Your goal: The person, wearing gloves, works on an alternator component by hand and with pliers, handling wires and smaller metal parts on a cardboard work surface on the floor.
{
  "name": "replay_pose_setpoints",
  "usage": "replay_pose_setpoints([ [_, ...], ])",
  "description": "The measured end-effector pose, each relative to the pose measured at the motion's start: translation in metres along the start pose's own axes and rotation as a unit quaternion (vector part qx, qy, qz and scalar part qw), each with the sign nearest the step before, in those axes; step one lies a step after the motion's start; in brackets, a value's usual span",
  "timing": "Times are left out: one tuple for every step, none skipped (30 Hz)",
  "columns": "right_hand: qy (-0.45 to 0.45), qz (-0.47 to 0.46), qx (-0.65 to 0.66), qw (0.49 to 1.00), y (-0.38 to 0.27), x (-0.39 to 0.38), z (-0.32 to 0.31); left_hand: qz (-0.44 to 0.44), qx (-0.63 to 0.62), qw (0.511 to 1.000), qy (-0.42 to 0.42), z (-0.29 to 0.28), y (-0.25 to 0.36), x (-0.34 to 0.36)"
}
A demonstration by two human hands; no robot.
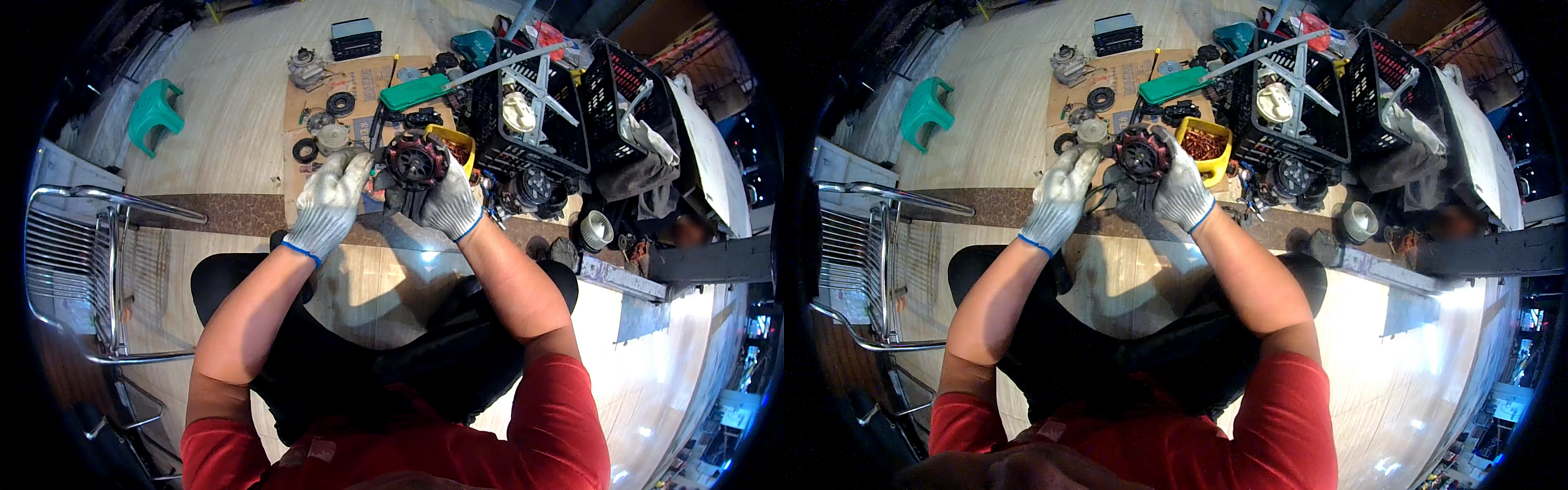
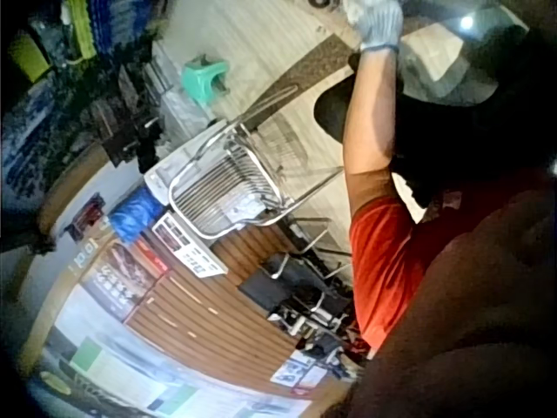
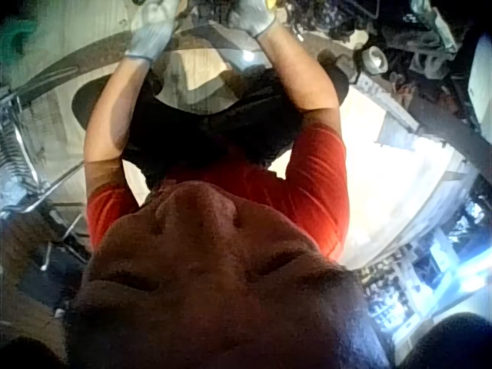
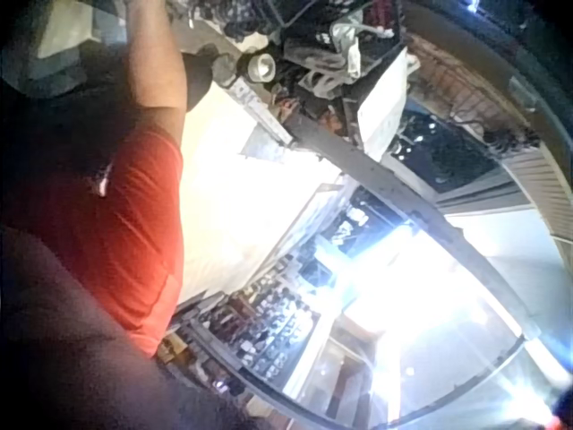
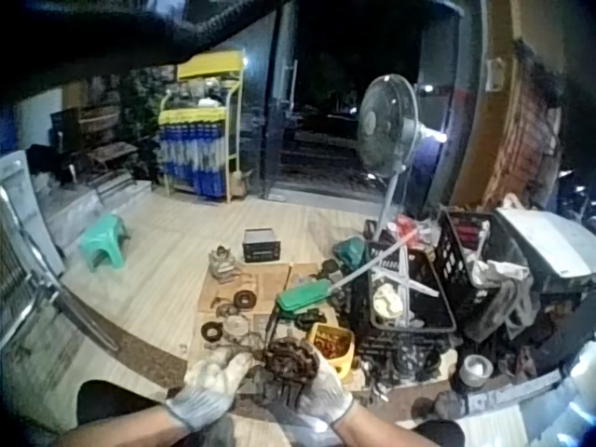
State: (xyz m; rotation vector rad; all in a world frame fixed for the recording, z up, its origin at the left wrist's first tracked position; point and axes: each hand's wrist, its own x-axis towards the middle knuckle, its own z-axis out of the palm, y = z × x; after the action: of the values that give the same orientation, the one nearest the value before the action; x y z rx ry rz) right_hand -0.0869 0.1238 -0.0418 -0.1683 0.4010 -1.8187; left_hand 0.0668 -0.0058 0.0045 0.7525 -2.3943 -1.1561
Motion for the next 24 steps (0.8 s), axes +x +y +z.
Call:
replay_pose_setpoints([
  [0.011,-0.006,0.015,1.0,0.001,0.001,-0.002,0.032,0.012,0.999,0.0,-0.001,0.0,-0.002],
  [-0.017,0.001,0.015,1.0,0.0,0.0,-0.005,0.064,0.023,0.998,0.0,-0.001,0.001,-0.003],
  [-0.045,0.008,0.015,0.999,-0.002,-0.002,-0.006,0.029,-0.012,0.999,-0.008,-0.002,0.005,-0.003],
  [-0.072,0.015,0.015,0.997,-0.003,-0.003,-0.007,-0.006,-0.048,0.999,-0.015,-0.003,0.013,-0.003],
  [-0.039,-0.028,-0.109,0.993,-0.001,-0.005,-0.009,-0.041,-0.084,0.995,-0.023,-0.004,0.018,-0.003],
  [-0.006,-0.07,-0.231,0.97,0.002,-0.007,-0.007,-0.042,-0.085,0.995,-0.028,-0.005,0.019,-0.004],
  [-0.001,-0.07,-0.225,0.972,0.002,-0.007,-0.008,-0.043,-0.086,0.995,-0.034,-0.006,0.02,-0.005],
  [0.005,-0.07,-0.219,0.973,0.001,-0.007,-0.009,-0.044,-0.086,0.995,-0.039,-0.007,0.021,-0.005],
  [-0.016,-0.029,-0.085,0.996,-0.002,-0.006,-0.011,-0.057,-0.094,0.993,-0.048,-0.007,0.024,-0.004],
  [-0.035,0.013,0.051,0.998,-0.004,-0.006,-0.014,-0.07,-0.102,0.991,-0.056,-0.008,0.028,-0.003],
  [-0.05,0.003,0.05,0.997,-0.005,-0.007,-0.016,-0.082,-0.11,0.988,-0.065,-0.008,0.03,-0.002],
  [-0.067,-0.003,0.05,0.997,-0.003,-0.007,-0.012,0.055,0.011,0.998,-0.014,-0.006,0.017,-0.001],
  [-0.084,-0.009,0.049,0.995,-0.001,-0.007,-0.007,0.189,0.132,0.972,0.039,0.001,-0.007,0.0],
  [-0.072,-0.009,0.065,0.995,-0.001,-0.008,-0.003,0.317,0.247,0.911,0.088,0.005,-0.02,0.0],
  [-0.061,-0.008,0.082,0.995,-0.001,-0.009,0.0,0.286,0.205,0.933,0.071,0.005,-0.018,-0.001],
  [-0.05,-0.008,0.099,0.994,-0.001,-0.009,0.002,0.254,0.162,0.952,0.055,0.006,-0.013,-0.002],
  [-0.025,-0.002,0.07,0.997,-0.001,-0.008,0.0,0.221,0.119,0.967,0.039,0.006,-0.011,-0.003],
  [0.0,0.004,0.041,0.999,-0.002,-0.007,-0.002,0.24,0.114,0.962,0.056,0.006,-0.012,-0.003],
  [0.025,0.01,0.012,1.0,-0.002,-0.005,-0.004,0.259,0.11,0.957,0.074,0.007,-0.015,-0.002],
  [0.022,-0.004,0.014,1.0,-0.001,-0.006,-0.006,0.258,0.097,0.957,0.087,0.008,-0.015,-0.003],
  [0.02,-0.019,0.016,0.999,0.0,-0.007,-0.004,0.257,0.084,0.958,0.1,0.008,-0.015,-0.003],
  [0.018,-0.034,0.018,0.999,0.001,-0.008,-0.002,0.235,0.063,0.964,0.108,0.009,-0.013,-0.004],
  [0.018,-0.021,0.013,1.0,-0.001,-0.008,0.0,0.214,0.042,0.969,0.116,0.009,-0.011,-0.004],
  [0.016,-0.008,0.009,1.0,-0.003,-0.008,0.011,0.246,0.103,0.952,0.151,0.007,-0.011,-0.005],
])
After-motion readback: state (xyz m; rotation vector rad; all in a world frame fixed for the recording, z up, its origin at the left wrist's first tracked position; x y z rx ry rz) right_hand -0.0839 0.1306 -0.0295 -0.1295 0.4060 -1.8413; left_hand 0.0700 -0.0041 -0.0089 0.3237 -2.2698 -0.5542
